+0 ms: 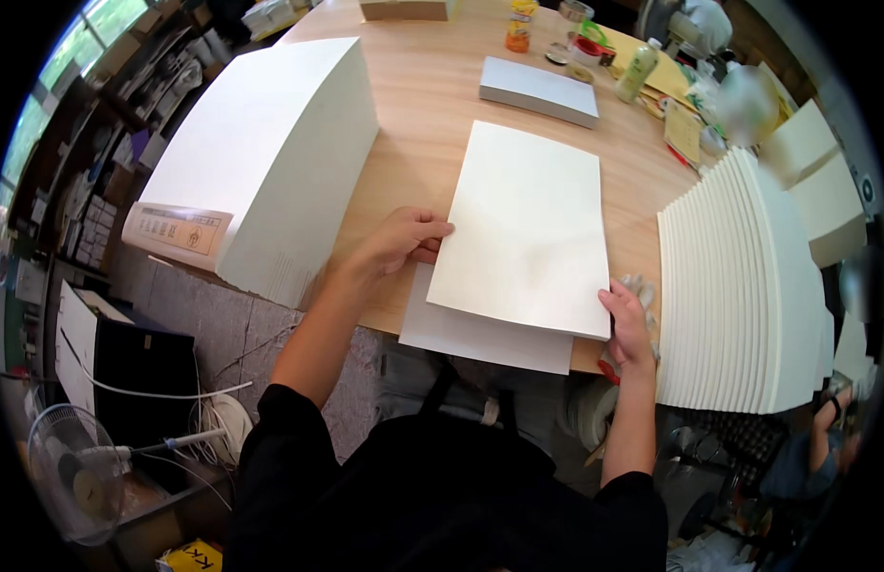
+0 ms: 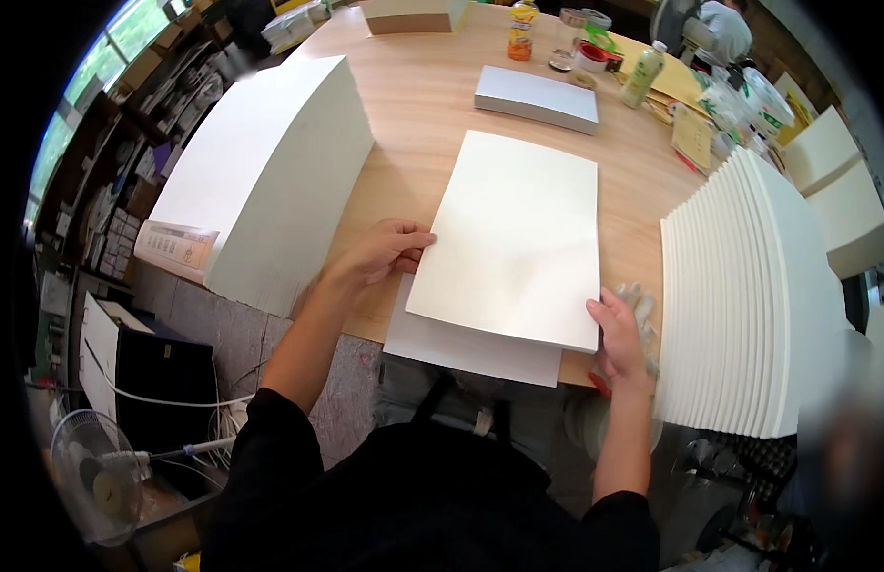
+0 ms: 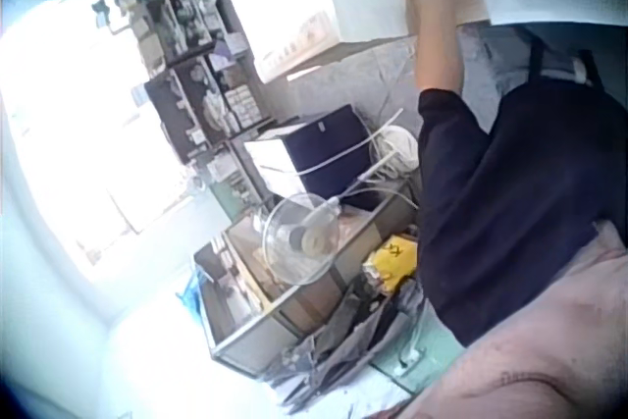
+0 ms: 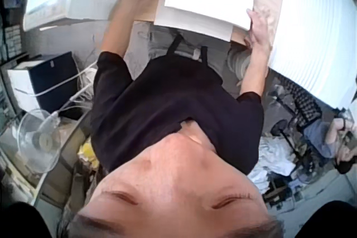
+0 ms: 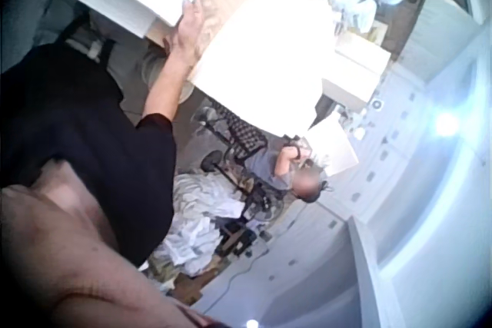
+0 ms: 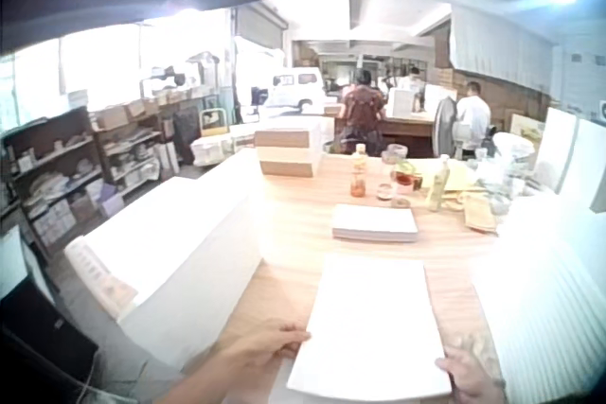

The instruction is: The person repeatedly places a white cover sheet over a stack of pages, aligns them, and uses a wooden ruler to press the spine. They then lift the assembled unit and place it onto a growing stack. This cycle repeats throughout the clip.

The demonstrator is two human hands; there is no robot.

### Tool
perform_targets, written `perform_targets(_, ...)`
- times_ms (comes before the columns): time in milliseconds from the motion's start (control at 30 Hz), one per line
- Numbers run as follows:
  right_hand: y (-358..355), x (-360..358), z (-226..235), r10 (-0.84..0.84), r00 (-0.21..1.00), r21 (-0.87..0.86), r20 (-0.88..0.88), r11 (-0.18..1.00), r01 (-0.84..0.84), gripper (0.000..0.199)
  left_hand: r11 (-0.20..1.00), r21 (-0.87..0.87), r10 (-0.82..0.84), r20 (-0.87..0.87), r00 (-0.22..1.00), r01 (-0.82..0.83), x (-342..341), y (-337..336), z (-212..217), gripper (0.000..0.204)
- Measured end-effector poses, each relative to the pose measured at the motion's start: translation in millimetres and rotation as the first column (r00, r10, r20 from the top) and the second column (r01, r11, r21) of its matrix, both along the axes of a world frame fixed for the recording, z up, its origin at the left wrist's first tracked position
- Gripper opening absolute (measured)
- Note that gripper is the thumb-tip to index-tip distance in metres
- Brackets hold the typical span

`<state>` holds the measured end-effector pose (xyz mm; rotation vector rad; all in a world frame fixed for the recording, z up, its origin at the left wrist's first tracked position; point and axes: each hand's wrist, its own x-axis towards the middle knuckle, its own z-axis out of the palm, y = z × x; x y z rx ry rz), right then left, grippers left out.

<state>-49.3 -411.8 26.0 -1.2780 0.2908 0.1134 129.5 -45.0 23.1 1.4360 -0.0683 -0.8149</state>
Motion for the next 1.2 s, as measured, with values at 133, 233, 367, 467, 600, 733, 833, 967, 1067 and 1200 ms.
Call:
perform_targets(133, 21.2, 2.8, -12.9, -0.127, 0.990, -0.176, 0.058, 0.975, 0.135, 0.036, 0.965, 0.254, 0.021, 0.176, 0.984, -0.066, 10.0, 3.0, 3.9, 0.025)
perform_targets(233, 28.8, 3.3, -14.8, -0.158, 0.986, -0.177, 0.045, 0.970, 0.164, 0.037, 0.958, 0.274, -0.013, 0.334, 0.943, -0.084, 13.9, 10.1, -5.1, 0.023)
perform_targets(367, 33.9, 3.7, -16.9, -0.196, 0.979, -0.226, 0.055, 0.953, 0.204, 0.038, 0.928, 0.354, -0.023, 0.367, 0.930, -0.117, 15.6, 10.6, -10.3, 0.024)
perform_targets(467, 33.1, 3.8, -14.4, -0.163, 0.986, -0.303, 0.024, 0.939, 0.163, 0.039, 0.895, 0.425, -0.047, 0.394, 0.918, -0.136, 9.8, 8.6, 3.0, 0.023)
perform_targets(600, 36.5, 8.5, -14.8, -0.151, 0.988, -0.332, 0.005, 0.932, 0.144, 0.038, 0.862, 0.419, -0.085, 0.675, 0.733, -0.286, -14.5, 29.0, -6.0, 0.023)
perform_targets(733, 22.2, 0.0, 8.8, -0.098, 0.987, -0.568, -0.131, 0.823, 0.007, 0.032, 0.820, 0.470, -0.173, 0.747, 0.642, -0.326, -87.2, 48.1, -9.2, 0.030)
perform_targets(833, 22.6, -4.3, 11.0, -0.089, 0.991, -0.558, -0.101, 0.830, 0.018, 0.028, 0.837, 0.411, -0.155, 0.812, 0.563, -0.362, -128.0, 43.5, -6.9, 0.047)
perform_targets(967, 22.9, -10.1, -9.3, -0.119, 0.993, -0.573, 0.027, 0.812, 0.113, 0.026, 0.805, 0.455, -0.192, 0.807, 0.558, -0.380, -132.7, 42.1, -20.2, 0.057)
perform_targets(1067, 23.2, -12.8, -12.8, -0.097, 0.988, -0.693, 0.118, 0.705, 0.152, 0.024, 0.806, 0.456, -0.204, 0.812, 0.548, -0.376, -133.0, 41.5, -17.5, 0.058)
perform_targets(1200, 30.2, -14.2, -12.4, -0.077, 0.980, -0.760, 0.186, 0.620, 0.193, 0.025, 0.790, 0.488, -0.235, 0.800, 0.552, -0.371, -134.7, 40.6, -14.3, 0.060)
